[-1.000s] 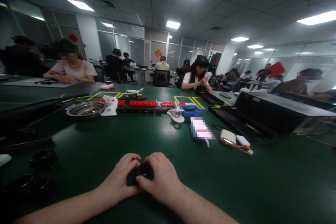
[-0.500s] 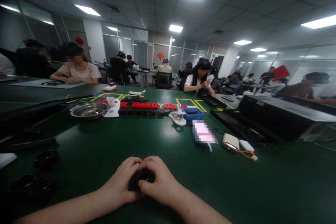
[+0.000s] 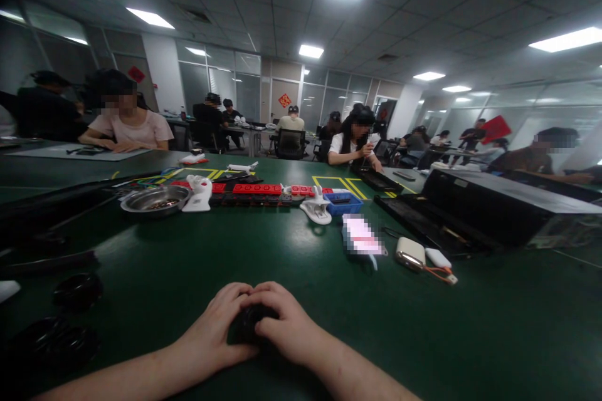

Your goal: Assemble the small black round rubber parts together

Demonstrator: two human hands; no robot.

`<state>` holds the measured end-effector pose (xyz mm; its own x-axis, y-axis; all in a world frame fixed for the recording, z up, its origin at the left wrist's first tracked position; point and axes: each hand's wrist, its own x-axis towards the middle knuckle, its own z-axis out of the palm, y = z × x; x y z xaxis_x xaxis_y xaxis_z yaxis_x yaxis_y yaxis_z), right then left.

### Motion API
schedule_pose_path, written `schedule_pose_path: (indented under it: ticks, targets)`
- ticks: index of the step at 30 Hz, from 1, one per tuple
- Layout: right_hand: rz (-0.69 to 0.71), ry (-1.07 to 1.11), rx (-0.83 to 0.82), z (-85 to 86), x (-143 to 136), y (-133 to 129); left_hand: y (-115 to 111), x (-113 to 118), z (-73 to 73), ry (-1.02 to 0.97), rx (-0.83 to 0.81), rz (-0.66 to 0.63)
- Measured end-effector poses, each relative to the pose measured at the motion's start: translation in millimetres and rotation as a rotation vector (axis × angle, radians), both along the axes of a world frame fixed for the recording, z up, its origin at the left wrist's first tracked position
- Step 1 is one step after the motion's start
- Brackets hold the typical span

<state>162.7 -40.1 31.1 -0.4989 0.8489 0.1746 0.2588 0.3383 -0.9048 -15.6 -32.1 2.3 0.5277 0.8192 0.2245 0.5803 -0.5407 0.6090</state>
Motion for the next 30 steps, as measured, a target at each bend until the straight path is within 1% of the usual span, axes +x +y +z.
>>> schedule_pose_path:
  ticks: [2,3,5,7,8,9,11,13,14,16,17,19,21,23,25,28,29,30]
  targets:
    - [0.036,0.053,-0.098,-1.3,3,0,0,0,1.3,0.011,0.003,0.006]
    - [0.021,0.064,-0.117,-2.3,5,0,0,1,2.2,0.021,0.006,0.011]
    - [-0.058,0.056,-0.087,-3.6,7,0,-1,1,4.3,0.039,0.0,0.02]
    - [-0.139,-0.008,-0.006,-2.6,6,0,-2,2,6.3,0.041,-0.015,0.023]
    - [-0.153,-0.042,0.027,-1.3,5,0,-3,2,7.0,0.036,-0.024,0.022]
    - [-0.136,-0.065,0.045,0.3,3,-1,-3,2,7.4,0.028,-0.03,0.02]
    - [-0.026,-0.069,0.031,2.9,2,-1,-2,2,6.9,0.012,-0.03,0.014]
    - [0.065,-0.03,-0.034,2.9,4,0,-2,1,5.3,0.006,-0.025,0.005]
    - [0.075,-0.011,-0.068,1.7,6,1,-2,1,4.4,0.004,-0.019,0.003]
    - [0.026,0.01,-0.088,-2.4,10,3,-1,0,3.0,0.003,-0.006,0.0]
    - [-0.026,0.014,-0.061,-4.5,11,4,-1,0,2.8,0.003,0.002,0.002]
    - [-0.137,0.005,0.06,-7.3,10,4,-1,0,3.3,0.007,0.011,0.003]
    - [-0.19,-0.031,0.184,-6.9,5,3,-1,1,4.6,0.009,0.011,-0.005]
    - [-0.173,-0.079,0.248,-3.5,0,-1,-1,1,5.6,0.006,0.007,-0.016]
    - [-0.101,-0.118,0.253,1.7,-3,-6,-1,2,5.3,0.0,0.003,-0.02]
    - [0.023,-0.108,0.179,9.3,1,-11,1,1,3.2,0.0,-0.004,-0.019]
    - [0.029,-0.095,0.148,10.9,3,-12,1,1,2.6,0.003,-0.005,-0.019]
    - [0.0,-0.086,0.129,11.7,6,-12,1,0,2.3,0.007,-0.005,-0.018]
